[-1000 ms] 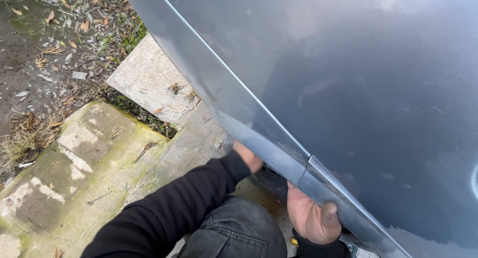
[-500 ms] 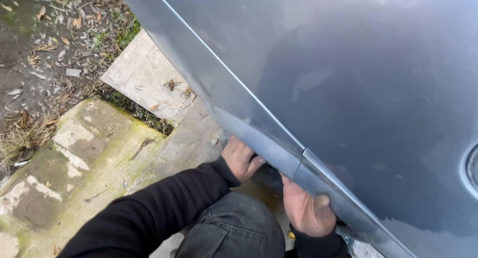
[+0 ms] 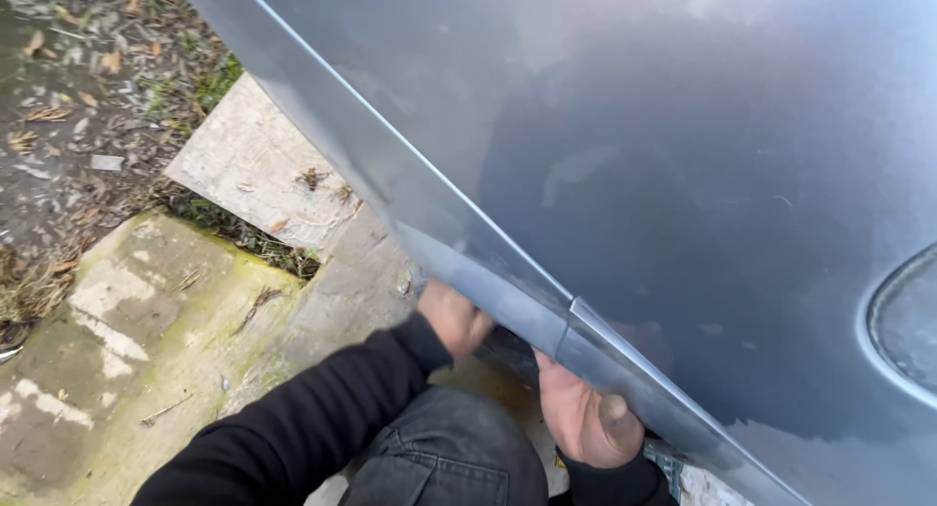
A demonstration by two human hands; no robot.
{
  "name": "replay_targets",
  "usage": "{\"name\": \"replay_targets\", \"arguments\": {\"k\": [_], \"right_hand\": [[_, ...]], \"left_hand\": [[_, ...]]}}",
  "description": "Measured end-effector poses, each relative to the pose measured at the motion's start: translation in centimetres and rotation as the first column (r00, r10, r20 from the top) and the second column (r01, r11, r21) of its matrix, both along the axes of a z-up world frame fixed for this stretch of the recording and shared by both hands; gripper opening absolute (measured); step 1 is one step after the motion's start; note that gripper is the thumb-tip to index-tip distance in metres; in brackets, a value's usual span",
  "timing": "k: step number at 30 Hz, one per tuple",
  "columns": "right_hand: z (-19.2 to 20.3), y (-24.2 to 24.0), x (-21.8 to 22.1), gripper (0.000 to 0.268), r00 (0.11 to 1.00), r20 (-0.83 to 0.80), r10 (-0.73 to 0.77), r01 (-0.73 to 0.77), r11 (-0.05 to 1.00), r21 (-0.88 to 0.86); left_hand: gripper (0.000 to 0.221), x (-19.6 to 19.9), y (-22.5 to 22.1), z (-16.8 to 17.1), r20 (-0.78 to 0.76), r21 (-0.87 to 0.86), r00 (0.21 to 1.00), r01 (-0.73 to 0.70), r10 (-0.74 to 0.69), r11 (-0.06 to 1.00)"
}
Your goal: The recorder is using a screwdriver and a socket wrench to attach or adjust the plastic fender trim on a silver car.
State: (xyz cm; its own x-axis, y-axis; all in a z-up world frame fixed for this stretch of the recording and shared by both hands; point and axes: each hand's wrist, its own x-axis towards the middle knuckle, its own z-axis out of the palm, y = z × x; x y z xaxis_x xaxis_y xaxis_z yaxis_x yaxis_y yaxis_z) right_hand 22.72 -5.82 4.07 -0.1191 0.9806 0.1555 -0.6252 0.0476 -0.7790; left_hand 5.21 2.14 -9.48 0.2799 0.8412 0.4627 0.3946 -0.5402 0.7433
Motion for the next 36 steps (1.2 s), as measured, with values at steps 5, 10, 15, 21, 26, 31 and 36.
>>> {"name": "replay_targets", "arguments": {"k": [5,10,15,21,26,31,36], "right_hand": [[1.0,0.0,-1.0,0.054,0.999,0.004,-0.052,0.052,0.996,-0.069],[0.3,0.1,-0.7,0.048,0.995,0.052,-0.086,0.087,0.996,-0.01],[0.7,-0.1,-1.2,0.044,0.99,0.051,-0.129,0.13,0.991,-0.022],[-0.8,-0.5,-1.3,0.038,0.977,0.03,-0.211,0.211,0.977,0.009],[-1.2,-0.4,-0.9,0.036,0.977,0.066,-0.202,0.199,0.978,0.06],[0.2,0.0,-1.6,0.039,0.985,0.014,-0.171,0.171,0.985,-0.005],[0.0,0.0,-1.4,0.039,0.987,0.027,-0.157,0.157,0.988,-0.012]], "left_hand": [[0.027,-2.2,-1.6,1.4,0.006,0.124,0.997,0.072,-0.073,0.99],[0.026,-0.7,-0.6,0.8,0.07,0.025,0.997,0.027,-0.029,0.999],[0.019,1.3,2.6,-2.6,-0.006,-0.1,0.999,0.045,-0.045,0.994],[0.019,1.2,3.8,-3.1,-0.149,-0.127,0.978,0.127,-0.145,0.984],[0.017,1.0,3.2,-1.3,-0.012,-0.122,0.997,0.08,-0.082,0.989],[0.015,0.4,2.4,-0.4,0.026,-0.12,0.998,0.054,-0.051,0.991],[0.015,0.5,1.0,-1.1,-0.017,0.056,0.999,-0.031,0.032,0.998]]}}
